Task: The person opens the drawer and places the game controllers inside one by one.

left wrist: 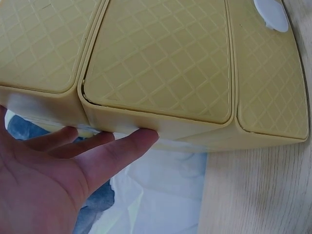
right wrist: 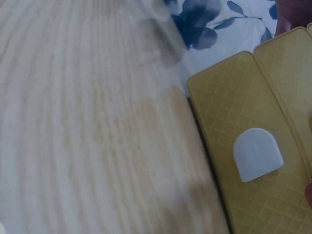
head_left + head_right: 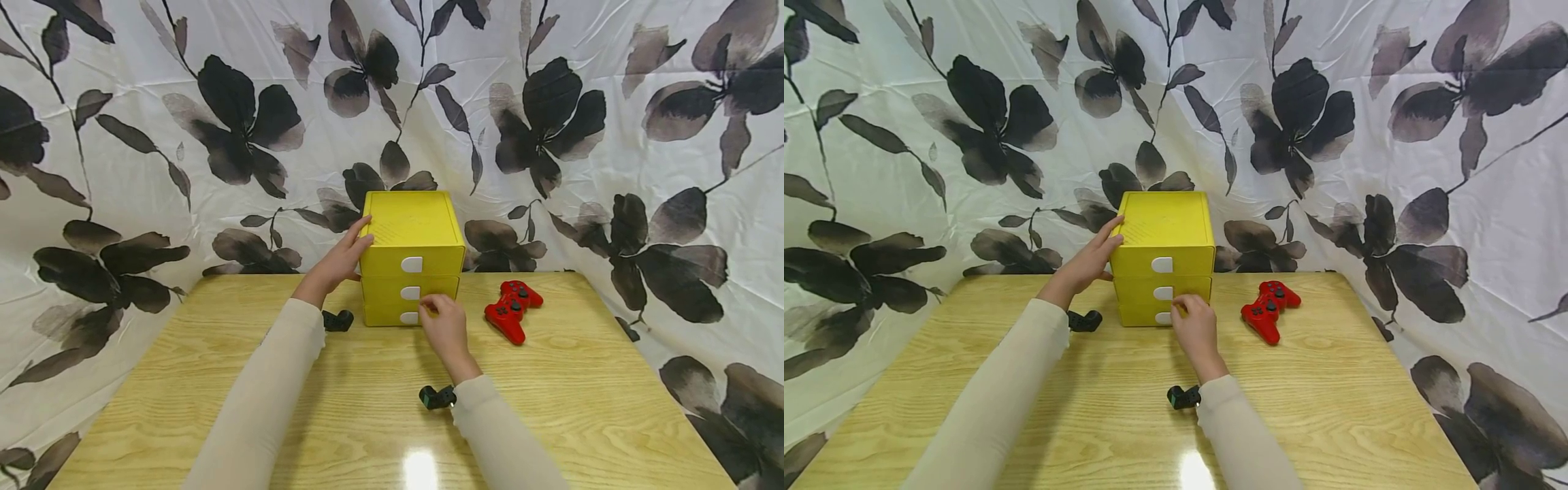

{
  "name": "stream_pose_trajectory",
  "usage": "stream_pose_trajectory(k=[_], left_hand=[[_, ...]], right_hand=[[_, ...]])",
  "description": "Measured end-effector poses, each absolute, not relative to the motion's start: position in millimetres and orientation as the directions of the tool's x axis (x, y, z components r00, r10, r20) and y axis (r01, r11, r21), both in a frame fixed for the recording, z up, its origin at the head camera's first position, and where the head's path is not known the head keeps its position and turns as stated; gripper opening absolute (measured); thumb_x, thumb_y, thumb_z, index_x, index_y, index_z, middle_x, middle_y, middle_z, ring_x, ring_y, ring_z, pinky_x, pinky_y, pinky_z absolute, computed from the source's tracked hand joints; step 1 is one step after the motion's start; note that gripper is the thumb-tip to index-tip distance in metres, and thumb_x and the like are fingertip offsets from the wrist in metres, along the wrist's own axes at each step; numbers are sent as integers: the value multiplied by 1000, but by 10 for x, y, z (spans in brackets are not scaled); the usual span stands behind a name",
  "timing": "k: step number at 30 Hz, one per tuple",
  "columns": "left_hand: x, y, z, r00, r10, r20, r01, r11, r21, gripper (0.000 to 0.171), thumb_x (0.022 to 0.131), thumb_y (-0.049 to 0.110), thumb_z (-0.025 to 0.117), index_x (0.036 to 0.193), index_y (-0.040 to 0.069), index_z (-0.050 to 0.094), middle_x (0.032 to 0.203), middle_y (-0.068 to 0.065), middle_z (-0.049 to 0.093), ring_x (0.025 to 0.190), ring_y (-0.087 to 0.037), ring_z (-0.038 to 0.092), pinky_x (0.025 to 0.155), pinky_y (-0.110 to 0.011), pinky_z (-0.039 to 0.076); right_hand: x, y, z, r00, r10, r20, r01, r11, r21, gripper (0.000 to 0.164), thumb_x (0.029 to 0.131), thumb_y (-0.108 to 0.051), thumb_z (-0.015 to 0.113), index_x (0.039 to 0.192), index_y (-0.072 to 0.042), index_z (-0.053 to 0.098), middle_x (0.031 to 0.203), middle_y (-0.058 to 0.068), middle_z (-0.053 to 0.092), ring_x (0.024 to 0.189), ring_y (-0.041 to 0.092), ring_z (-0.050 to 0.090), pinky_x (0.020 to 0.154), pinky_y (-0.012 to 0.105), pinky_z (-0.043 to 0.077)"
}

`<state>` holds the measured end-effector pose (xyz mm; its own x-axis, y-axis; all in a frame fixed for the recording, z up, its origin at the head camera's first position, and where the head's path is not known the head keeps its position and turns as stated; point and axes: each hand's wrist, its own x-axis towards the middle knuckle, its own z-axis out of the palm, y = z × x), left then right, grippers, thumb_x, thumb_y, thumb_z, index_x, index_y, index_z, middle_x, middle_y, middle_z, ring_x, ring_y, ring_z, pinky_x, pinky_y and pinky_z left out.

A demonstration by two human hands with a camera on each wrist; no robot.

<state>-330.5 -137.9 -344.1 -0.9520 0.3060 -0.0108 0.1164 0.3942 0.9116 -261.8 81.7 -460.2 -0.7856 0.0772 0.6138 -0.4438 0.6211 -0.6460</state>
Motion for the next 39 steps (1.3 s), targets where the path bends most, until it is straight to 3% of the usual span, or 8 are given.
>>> stream_pose_trajectory(k=[20, 27, 39], left_hand=[[-3317, -1411, -3441, -947, 319, -21, 107, 378, 919, 59, 97, 61, 37, 149, 55, 9, 164, -1, 4, 146, -39, 24, 93, -68, 44], [-3295, -1394, -3387, -940, 336, -53, 80, 369, 926, 59, 102, 51, 35, 152, 46, 6, 164, -5, 2, 145, -43, 22, 94, -70, 41], [-3341, -1399, -3494, -947, 320, -18, 111, 382, 917, 57, 96, 64, 37, 146, 58, 11, 164, -1, 4, 143, -42, 28, 93, -68, 44]], right_hand=[[-2643, 753, -4799, -880, 147, 452, -333, 486, -808, 12, 83, -13, 75, 94, -8, 75, 92, 7, 73, 83, 22, 70, 73, 35, 58], [-2620, 709, -4819, -898, 141, 416, -318, 445, -837, 15, 84, -13, 74, 97, -5, 74, 95, 10, 73, 85, 25, 71, 75, 37, 58], [-2626, 628, -4893, -874, 167, 457, -342, 458, -821, 14, 84, -10, 74, 95, -2, 74, 93, 11, 71, 81, 24, 71, 71, 32, 59]])
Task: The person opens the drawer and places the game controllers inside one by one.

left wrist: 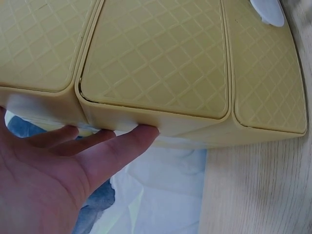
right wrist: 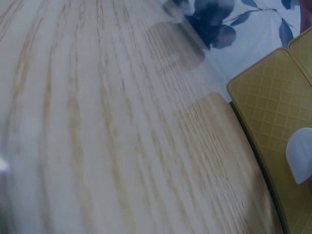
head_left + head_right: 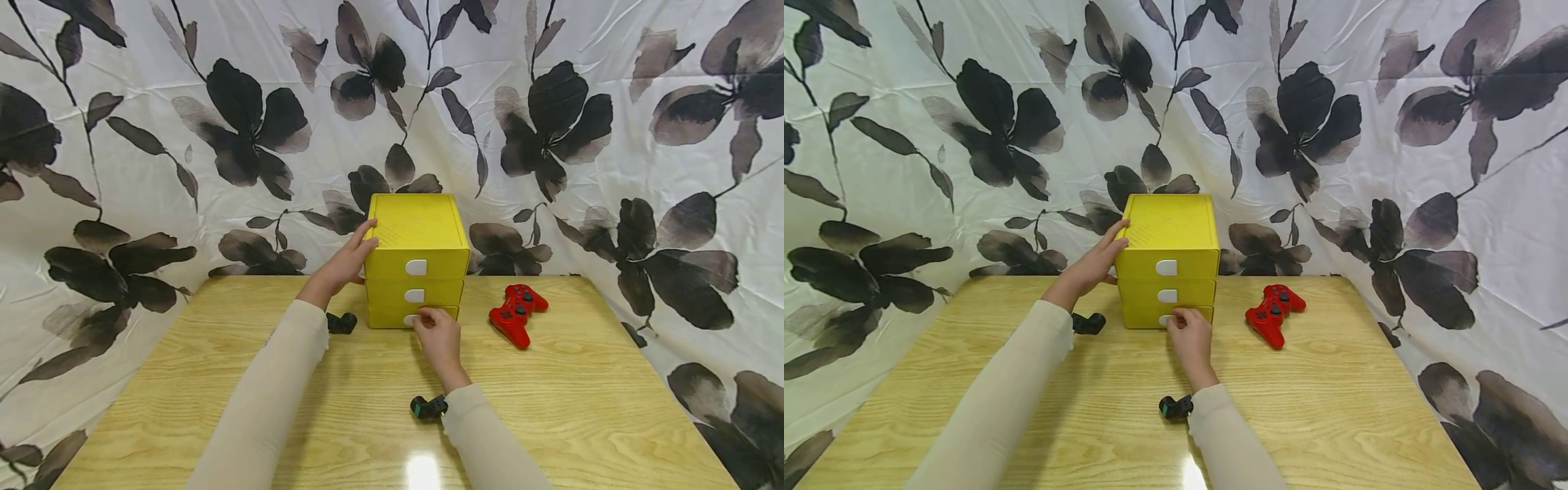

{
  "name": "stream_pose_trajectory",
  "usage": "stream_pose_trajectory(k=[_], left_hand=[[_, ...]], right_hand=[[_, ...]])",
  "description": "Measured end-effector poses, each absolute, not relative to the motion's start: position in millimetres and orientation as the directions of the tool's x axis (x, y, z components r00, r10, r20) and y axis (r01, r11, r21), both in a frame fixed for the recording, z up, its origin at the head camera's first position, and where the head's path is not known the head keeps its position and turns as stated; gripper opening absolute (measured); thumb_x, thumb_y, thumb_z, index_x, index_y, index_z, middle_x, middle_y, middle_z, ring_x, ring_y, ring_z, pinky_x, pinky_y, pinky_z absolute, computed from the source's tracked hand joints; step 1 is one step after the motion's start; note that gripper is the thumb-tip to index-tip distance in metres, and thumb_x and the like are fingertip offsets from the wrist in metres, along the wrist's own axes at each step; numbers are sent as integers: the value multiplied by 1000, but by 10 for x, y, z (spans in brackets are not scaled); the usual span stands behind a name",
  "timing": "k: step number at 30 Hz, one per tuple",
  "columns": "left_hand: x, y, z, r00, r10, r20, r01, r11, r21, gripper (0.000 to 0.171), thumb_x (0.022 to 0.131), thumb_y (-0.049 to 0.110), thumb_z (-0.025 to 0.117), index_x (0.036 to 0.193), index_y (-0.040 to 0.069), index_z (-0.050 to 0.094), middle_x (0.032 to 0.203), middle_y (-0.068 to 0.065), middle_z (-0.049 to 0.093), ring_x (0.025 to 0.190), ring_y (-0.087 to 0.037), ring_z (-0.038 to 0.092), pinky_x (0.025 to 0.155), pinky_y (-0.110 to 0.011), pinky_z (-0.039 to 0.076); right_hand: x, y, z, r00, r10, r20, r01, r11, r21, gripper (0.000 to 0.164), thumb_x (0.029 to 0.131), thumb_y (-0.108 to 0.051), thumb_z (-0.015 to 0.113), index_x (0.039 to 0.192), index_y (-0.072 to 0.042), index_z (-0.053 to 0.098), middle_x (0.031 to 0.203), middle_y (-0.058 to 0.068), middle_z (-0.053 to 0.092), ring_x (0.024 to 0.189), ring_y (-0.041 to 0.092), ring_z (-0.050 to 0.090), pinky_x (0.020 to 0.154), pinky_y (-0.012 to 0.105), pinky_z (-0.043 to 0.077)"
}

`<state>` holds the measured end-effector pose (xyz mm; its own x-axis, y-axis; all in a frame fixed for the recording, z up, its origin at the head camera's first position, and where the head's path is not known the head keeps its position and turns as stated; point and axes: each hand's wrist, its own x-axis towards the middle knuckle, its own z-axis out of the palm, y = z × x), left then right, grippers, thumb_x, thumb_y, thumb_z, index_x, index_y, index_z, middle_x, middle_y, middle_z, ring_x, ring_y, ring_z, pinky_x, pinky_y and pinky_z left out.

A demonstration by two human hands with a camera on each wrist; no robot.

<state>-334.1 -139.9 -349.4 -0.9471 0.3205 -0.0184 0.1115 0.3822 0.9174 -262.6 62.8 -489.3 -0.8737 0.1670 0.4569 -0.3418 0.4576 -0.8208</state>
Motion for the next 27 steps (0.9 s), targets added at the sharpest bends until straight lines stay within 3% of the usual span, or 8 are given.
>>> stream_pose_trajectory(k=[7, 27], left_hand=[[-3289, -1384, -3436, -948, 316, -36, 97, 396, 913, 58, 96, 63, 36, 147, 56, 9, 164, -2, 6, 143, -41, 28, 93, -67, 44], [-3308, -1391, -3461, -947, 316, -46, 84, 385, 919, 55, 97, 62, 37, 145, 59, 10, 164, 0, 3, 144, -41, 26, 93, -69, 43]], right_hand=[[-2652, 620, -4943, -857, 162, 490, -379, 448, -810, 12, 84, -8, 73, 94, -2, 74, 94, 11, 69, 82, 24, 71, 72, 29, 59], [-2673, 604, -4929, -813, 109, 572, -394, 619, -679, 8, 83, -6, 73, 90, -6, 77, 89, 8, 68, 77, 20, 66, 67, 29, 56]])
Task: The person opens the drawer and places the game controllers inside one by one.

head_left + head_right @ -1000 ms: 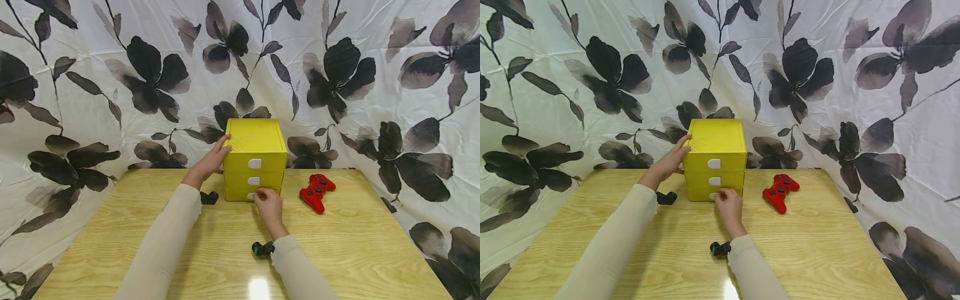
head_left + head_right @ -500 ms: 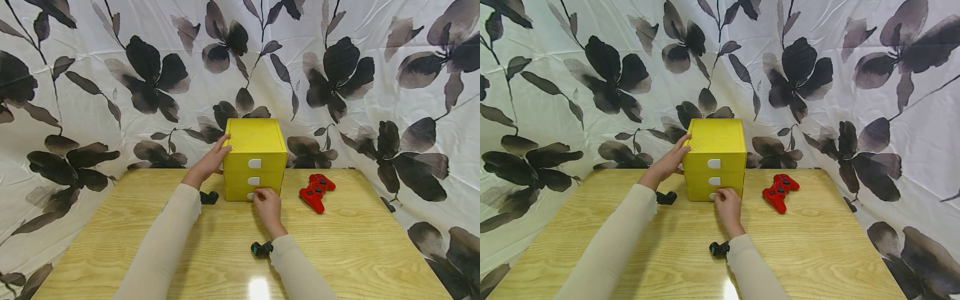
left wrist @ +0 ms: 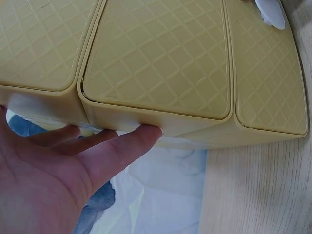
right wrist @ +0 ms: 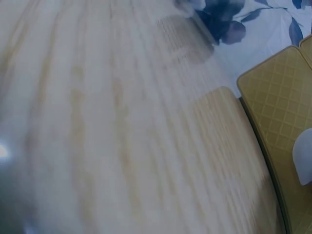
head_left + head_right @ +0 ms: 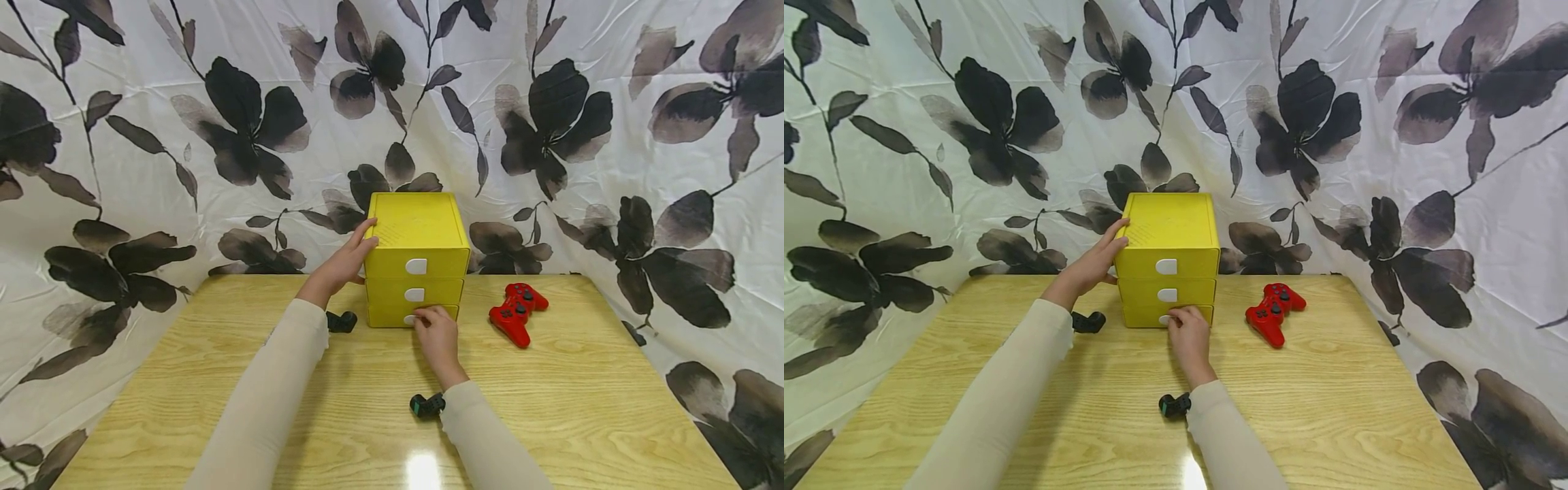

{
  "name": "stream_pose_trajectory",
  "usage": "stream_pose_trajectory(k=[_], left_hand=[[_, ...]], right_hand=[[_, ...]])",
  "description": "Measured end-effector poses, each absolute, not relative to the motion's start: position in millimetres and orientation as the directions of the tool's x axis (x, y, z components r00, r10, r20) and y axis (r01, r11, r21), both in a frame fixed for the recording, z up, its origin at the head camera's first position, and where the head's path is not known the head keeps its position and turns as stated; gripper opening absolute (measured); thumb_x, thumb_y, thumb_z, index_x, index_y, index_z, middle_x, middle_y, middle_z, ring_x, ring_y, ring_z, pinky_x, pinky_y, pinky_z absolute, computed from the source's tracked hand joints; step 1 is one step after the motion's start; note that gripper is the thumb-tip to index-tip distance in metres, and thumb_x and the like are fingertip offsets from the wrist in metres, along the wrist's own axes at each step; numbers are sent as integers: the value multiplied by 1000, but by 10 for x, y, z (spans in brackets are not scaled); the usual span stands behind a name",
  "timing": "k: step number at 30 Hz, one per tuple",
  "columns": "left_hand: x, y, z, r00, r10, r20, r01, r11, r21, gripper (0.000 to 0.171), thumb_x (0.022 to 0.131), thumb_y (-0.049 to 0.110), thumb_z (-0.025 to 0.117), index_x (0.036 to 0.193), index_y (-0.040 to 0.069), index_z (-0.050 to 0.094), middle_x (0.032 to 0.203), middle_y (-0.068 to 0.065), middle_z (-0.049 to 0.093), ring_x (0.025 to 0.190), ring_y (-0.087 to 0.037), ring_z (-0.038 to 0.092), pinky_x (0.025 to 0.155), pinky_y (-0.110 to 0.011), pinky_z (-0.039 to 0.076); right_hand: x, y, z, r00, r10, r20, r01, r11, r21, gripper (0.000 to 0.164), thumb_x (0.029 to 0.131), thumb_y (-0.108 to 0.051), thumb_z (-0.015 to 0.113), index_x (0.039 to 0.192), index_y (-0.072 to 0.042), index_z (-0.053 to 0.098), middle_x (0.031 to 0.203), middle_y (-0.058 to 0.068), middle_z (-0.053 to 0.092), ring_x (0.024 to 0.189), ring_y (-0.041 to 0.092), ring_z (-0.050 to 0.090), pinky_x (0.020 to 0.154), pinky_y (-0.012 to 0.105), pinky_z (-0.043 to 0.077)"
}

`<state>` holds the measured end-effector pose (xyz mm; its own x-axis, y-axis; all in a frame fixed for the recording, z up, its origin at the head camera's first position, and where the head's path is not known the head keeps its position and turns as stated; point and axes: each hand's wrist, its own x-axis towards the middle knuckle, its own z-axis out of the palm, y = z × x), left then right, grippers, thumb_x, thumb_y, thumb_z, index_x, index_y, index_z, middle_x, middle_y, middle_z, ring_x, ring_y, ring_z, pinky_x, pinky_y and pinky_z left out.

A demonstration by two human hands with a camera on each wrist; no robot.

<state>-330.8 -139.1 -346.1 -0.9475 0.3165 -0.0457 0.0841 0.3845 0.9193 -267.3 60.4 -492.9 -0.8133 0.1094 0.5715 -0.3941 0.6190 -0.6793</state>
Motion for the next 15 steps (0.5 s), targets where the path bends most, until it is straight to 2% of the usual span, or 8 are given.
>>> stream_pose_trajectory(k=[8, 15], left_hand=[[-3307, -1388, -3460, -948, 317, -44, 86, 384, 919, 56, 97, 62, 36, 146, 58, 9, 164, -1, 3, 144, -42, 26, 92, -69, 43], [-3321, -1380, -3459, -951, 305, -56, 71, 390, 918, 55, 96, 63, 37, 144, 61, 10, 164, 1, 4, 144, -40, 27, 93, -68, 43]], right_hand=[[-2673, 612, -4904, -828, 79, 556, -385, 641, -664, 7, 85, -6, 72, 89, -7, 78, 90, 8, 68, 82, 24, 66, 71, 35, 56], [-2680, 632, -4898, -821, 62, 568, -403, 642, -653, 7, 84, -4, 72, 88, -6, 78, 89, 8, 68, 83, 24, 67, 71, 35, 57]])
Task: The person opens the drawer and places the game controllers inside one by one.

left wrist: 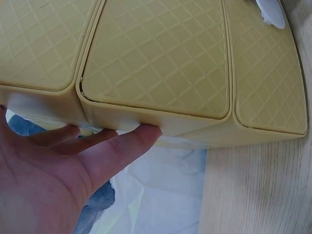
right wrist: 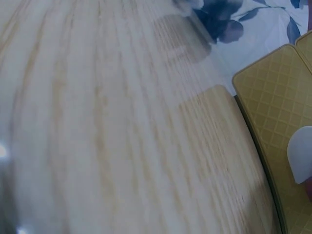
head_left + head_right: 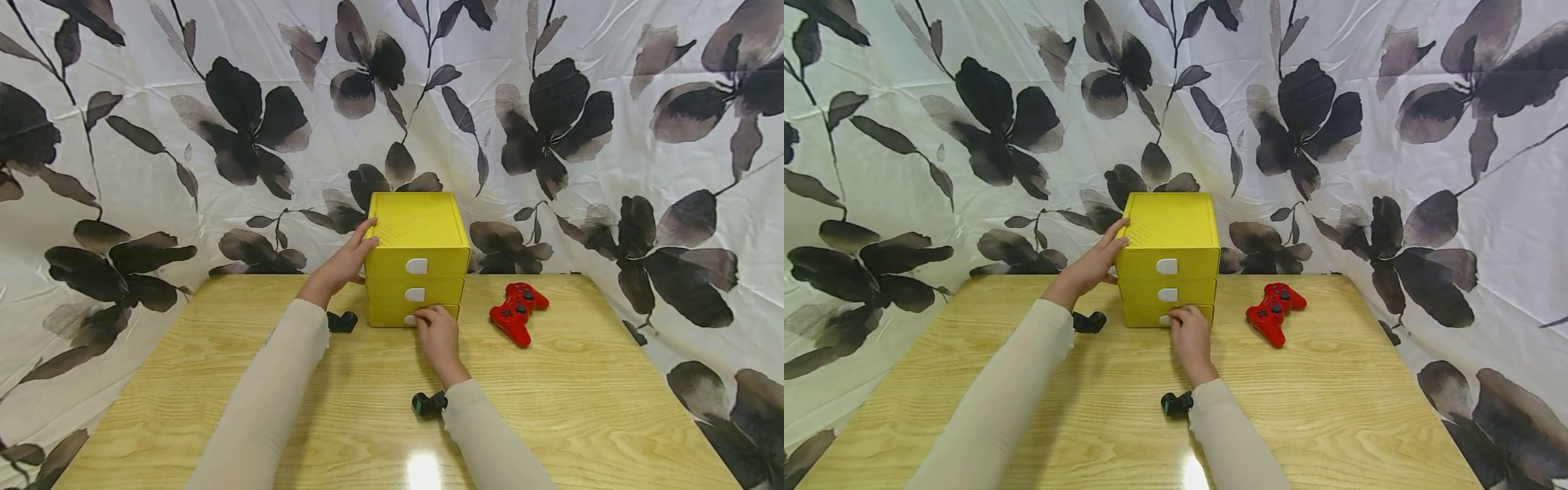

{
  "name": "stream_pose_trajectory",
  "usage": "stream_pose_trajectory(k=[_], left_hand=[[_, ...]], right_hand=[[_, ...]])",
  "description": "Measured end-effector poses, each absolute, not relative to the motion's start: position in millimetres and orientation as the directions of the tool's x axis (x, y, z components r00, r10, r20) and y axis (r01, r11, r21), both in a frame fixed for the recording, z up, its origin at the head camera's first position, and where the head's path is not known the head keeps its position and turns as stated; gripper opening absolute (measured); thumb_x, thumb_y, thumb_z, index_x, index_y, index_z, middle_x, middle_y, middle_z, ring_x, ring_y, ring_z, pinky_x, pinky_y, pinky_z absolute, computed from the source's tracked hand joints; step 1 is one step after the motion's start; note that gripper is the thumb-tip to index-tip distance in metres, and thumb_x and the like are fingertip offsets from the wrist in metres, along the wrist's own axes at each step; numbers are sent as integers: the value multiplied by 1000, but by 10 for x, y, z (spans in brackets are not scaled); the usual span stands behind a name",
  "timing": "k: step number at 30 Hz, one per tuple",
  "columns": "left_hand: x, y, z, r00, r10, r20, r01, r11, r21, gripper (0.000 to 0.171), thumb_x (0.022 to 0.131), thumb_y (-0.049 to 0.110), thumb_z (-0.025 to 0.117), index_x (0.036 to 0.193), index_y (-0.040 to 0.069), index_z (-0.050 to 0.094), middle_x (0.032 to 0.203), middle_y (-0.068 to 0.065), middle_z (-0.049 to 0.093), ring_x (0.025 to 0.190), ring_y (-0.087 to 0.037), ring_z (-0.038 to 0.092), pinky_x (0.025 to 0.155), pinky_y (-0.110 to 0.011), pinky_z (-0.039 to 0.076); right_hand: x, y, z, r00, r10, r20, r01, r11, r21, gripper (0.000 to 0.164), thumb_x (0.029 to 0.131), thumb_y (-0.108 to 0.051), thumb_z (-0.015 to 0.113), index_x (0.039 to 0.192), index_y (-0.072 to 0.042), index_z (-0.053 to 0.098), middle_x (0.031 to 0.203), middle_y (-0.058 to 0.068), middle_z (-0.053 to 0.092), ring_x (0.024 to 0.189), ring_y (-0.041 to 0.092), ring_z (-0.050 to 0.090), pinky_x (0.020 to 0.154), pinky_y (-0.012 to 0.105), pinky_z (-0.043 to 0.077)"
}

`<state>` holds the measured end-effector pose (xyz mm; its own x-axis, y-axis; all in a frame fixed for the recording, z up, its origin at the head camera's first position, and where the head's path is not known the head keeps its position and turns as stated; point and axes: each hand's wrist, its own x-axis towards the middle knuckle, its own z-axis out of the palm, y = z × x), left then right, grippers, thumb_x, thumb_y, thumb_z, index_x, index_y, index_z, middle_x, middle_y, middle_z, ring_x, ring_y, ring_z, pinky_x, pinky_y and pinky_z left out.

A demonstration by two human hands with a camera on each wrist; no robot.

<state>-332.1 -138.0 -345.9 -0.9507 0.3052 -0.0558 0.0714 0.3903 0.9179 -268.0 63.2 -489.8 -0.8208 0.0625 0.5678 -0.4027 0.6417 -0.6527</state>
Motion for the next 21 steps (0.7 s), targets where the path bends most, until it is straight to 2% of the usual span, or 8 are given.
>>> stream_pose_trajectory(k=[7, 13, 21], left_hand=[[-3333, -1380, -3457, -951, 306, -52, 75, 389, 918, 58, 95, 64, 38, 146, 59, 9, 164, 0, 5, 144, -40, 28, 93, -68, 44], [-3330, -1377, -3468, -950, 306, -57, 71, 393, 917, 58, 95, 66, 38, 144, 62, 8, 164, 0, 6, 145, -39, 26, 93, -68, 44], [-3338, -1379, -3461, -946, 315, -74, 62, 399, 915, 58, 96, 64, 36, 145, 61, 5, 164, 4, -2, 146, -40, 23, 94, -69, 42]], right_hand=[[-2674, 640, -4894, -829, 58, 556, -401, 630, -665, 7, 85, -4, 72, 89, -6, 77, 90, 8, 69, 84, 25, 67, 73, 35, 57], [-2652, 652, -4906, -833, 57, 550, -401, 625, -670, 7, 85, -5, 72, 88, -7, 77, 89, 7, 69, 84, 24, 67, 72, 35, 57], [-2619, 667, -4896, -844, 51, 533, -392, 620, -680, 6, 86, -5, 72, 87, -7, 77, 90, 6, 69, 82, 21, 66, 70, 33, 56]])
